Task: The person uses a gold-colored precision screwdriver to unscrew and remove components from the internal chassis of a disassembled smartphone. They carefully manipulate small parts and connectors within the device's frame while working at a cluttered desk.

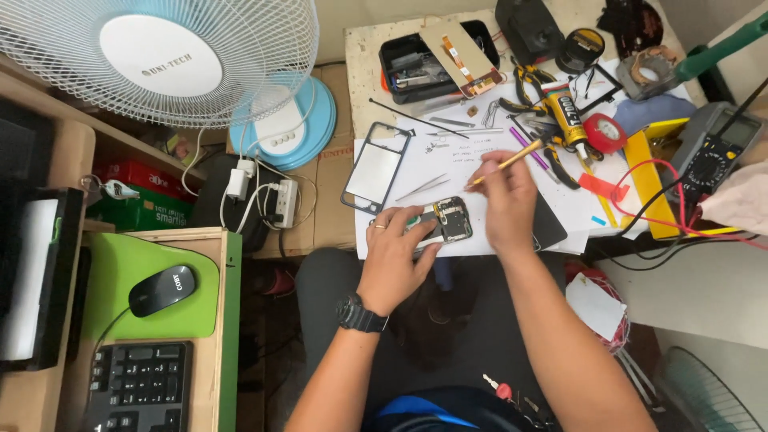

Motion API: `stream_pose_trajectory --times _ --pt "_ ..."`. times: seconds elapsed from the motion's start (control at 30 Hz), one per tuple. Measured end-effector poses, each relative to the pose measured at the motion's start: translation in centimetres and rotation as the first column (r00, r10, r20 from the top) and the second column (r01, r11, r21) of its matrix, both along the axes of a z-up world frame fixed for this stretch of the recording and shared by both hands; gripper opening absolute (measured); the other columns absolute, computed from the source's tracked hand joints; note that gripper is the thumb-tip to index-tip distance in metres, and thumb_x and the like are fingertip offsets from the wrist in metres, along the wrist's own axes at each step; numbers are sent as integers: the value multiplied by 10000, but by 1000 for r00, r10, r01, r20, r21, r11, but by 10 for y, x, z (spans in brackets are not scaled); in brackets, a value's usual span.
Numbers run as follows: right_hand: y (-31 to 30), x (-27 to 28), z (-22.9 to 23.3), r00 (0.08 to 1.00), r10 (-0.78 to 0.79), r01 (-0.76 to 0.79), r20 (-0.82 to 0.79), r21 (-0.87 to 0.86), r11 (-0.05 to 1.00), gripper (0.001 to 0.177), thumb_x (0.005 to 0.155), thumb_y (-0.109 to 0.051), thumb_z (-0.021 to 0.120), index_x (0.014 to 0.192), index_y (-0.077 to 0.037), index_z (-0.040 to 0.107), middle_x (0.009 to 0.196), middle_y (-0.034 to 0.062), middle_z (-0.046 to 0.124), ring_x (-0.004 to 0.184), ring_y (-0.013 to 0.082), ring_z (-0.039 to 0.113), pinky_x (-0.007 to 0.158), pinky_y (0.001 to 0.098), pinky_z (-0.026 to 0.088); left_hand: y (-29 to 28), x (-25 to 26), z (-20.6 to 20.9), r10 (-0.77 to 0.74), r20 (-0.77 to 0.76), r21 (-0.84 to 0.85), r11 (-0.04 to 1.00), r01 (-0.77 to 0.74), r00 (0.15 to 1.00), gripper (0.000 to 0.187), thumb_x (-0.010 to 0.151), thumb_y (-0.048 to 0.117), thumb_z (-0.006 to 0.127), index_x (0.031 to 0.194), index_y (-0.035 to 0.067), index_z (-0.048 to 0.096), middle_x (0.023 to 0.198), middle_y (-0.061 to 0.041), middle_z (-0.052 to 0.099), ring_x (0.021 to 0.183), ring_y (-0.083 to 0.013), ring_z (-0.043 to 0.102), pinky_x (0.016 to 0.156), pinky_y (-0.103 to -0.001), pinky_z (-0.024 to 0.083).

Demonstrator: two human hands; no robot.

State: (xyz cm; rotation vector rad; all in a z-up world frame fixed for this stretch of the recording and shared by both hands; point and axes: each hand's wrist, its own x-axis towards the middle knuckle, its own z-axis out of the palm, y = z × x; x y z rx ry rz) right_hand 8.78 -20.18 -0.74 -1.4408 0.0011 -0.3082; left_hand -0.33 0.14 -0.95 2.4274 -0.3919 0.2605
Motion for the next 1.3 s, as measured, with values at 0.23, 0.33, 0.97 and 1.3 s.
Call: stream_pose_trajectory --times 0.23,0.33,0.97,1.3 --pt "-8 60 40 983 178 -171 39 -130 977 269 1260 -236 495 1312 -47 679 913 110 611 896 202 702 903 386 673 3 1 2 -7 0 -19 1000 7 1000 331 1057 292 839 1354 148 836 1472 -105 689 1439 -396 569 1171 -611 460" --pt "-4 69 52 960 264 -230 94 -274 934 371 1292 -272 428 1477 -53 664 1155 111 621 1133 214 656 1081 460 626 3 1 3 -9 5 -28 1000 10 1000 320 1056 273 842 1345 136 836 1455 -110 696 1439 -398 579 1165 -604 464" --pt "12 88 -32 977 208 -213 -50 -330 920 186 1068 49 798 1235 -31 779 1084 150 833 915 180 836 827 316 738 6 2 4 -32 -10 -36 999 32 999 318 1057 255 835 1343 117 841 1467 -141 694 1470 -412 562 1181 -605 448" --pt "24 69 -20 990 137 -139 -30 -358 923 171 1069 78 761 1220 -1 769 1079 183 824 989 253 861 868 364 726 6 2 8 -36 -35 -36 999 35 999 320 1057 244 836 1346 107 847 1463 -162 704 1474 -425 568 1184 -627 449"
